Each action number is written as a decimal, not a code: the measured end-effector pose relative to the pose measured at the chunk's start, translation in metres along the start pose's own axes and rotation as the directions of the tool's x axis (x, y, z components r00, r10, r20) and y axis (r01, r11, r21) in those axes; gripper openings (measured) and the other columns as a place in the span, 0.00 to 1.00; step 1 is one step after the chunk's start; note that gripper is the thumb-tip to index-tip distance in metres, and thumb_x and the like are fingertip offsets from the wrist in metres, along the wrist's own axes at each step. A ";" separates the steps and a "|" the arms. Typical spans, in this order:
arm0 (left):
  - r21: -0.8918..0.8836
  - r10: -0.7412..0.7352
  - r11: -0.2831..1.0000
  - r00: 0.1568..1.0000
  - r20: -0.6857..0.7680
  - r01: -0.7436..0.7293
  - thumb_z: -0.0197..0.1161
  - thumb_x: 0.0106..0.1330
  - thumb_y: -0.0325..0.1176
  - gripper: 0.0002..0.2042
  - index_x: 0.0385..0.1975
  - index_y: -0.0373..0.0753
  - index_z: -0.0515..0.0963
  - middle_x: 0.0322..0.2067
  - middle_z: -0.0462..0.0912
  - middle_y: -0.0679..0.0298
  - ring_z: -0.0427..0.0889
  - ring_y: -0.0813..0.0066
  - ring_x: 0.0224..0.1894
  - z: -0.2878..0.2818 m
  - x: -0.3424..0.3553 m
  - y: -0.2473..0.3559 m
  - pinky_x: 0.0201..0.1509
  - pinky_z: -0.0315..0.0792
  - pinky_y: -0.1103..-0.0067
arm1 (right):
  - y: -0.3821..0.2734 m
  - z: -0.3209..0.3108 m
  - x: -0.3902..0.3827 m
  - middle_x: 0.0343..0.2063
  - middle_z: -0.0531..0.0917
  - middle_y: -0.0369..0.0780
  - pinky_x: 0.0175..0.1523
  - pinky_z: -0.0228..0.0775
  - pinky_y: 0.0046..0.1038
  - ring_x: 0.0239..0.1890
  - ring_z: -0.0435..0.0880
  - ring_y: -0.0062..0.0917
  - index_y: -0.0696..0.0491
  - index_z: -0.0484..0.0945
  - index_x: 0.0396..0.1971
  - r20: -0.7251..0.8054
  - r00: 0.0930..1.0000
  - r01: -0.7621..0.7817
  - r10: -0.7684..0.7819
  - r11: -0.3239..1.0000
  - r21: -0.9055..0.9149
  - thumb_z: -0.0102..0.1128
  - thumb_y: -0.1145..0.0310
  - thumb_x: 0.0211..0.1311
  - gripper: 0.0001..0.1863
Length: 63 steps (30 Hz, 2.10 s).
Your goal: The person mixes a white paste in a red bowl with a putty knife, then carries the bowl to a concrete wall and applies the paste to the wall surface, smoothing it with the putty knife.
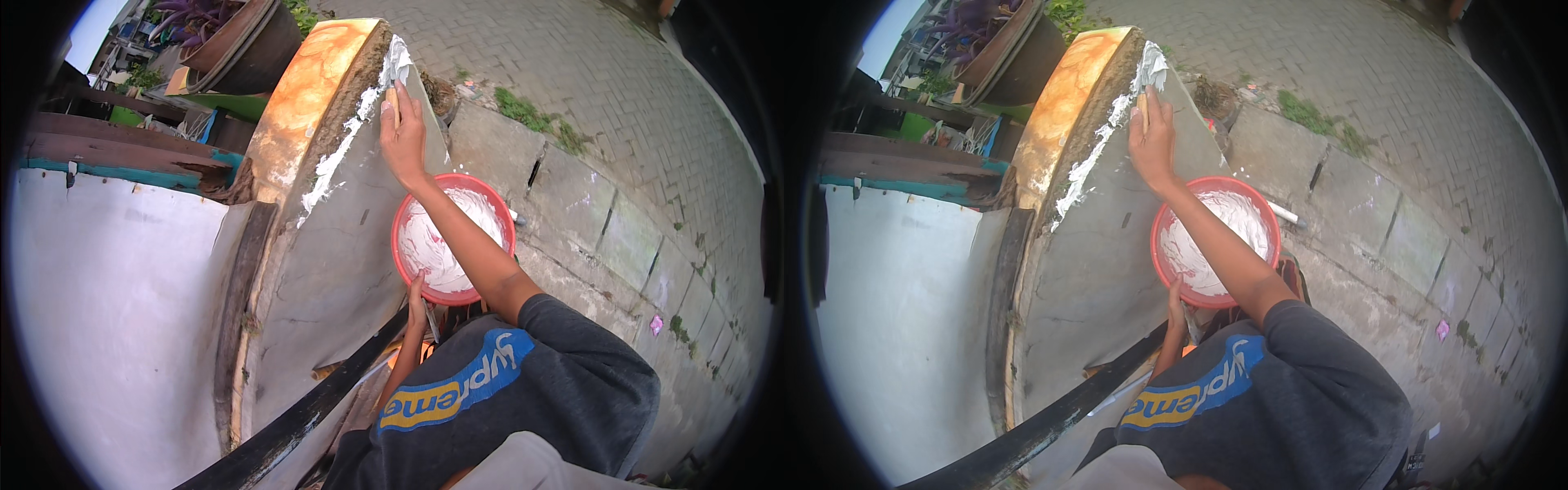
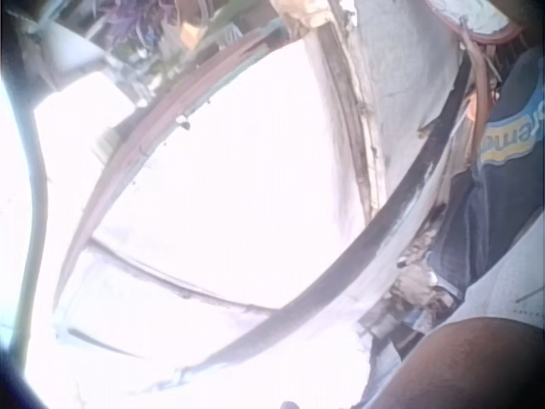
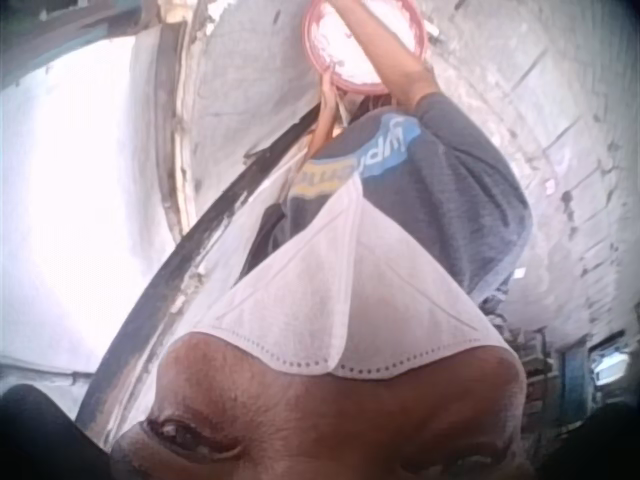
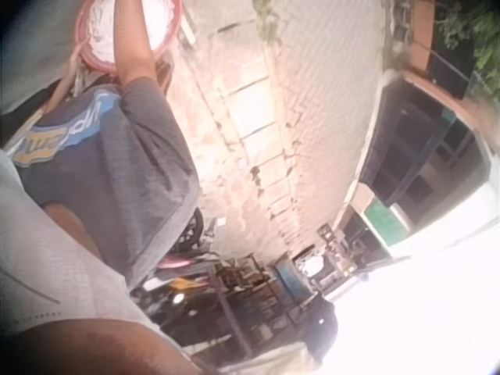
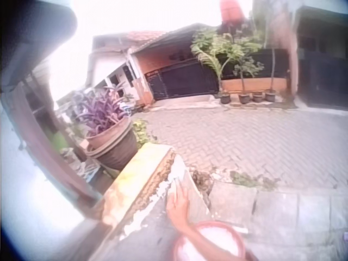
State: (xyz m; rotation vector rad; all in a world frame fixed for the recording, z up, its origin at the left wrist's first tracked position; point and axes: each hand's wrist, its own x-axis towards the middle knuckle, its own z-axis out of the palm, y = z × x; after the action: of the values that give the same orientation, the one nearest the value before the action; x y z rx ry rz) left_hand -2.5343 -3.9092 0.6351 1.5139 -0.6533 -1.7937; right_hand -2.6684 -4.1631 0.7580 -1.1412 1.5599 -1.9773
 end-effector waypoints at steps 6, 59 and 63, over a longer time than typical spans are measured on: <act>-0.032 -0.020 0.999 0.999 -0.042 0.019 0.55 0.68 0.57 0.21 0.41 0.42 0.74 0.23 0.75 0.72 0.70 0.83 0.19 0.005 0.009 -0.001 0.20 0.58 0.84 | -0.016 -0.009 -0.006 0.41 0.77 0.47 0.43 0.73 0.30 0.37 0.80 0.30 0.61 0.69 0.63 0.059 0.998 -0.013 0.011 0.999 0.038 0.56 0.69 0.69 0.25; 0.038 0.006 0.999 1.000 -0.002 -0.006 0.52 0.70 0.54 0.22 0.49 0.41 0.71 0.31 0.76 0.71 0.73 0.85 0.27 0.009 0.048 0.005 0.24 0.62 0.85 | -0.039 -0.012 -0.048 0.31 0.79 0.40 0.32 0.71 0.24 0.25 0.76 0.18 0.62 0.67 0.61 0.183 0.972 -0.187 0.147 0.957 0.221 0.64 0.68 0.61 0.30; 0.055 0.046 0.997 0.999 0.004 -0.046 0.48 0.72 0.60 0.26 0.41 0.39 0.75 0.28 0.76 0.69 0.75 0.79 0.28 -0.001 0.052 -0.003 0.30 0.66 0.82 | -0.066 -0.033 -0.059 0.35 0.79 0.40 0.31 0.70 0.22 0.26 0.76 0.16 0.61 0.67 0.61 0.371 0.916 -0.267 0.156 0.924 0.272 0.65 0.69 0.61 0.30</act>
State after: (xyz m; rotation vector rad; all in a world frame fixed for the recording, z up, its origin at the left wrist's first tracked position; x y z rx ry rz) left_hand -2.5381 -3.9475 0.6003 1.5203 -0.7384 -1.7568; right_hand -2.6467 -4.0798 0.7959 -1.0600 1.0884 -1.6959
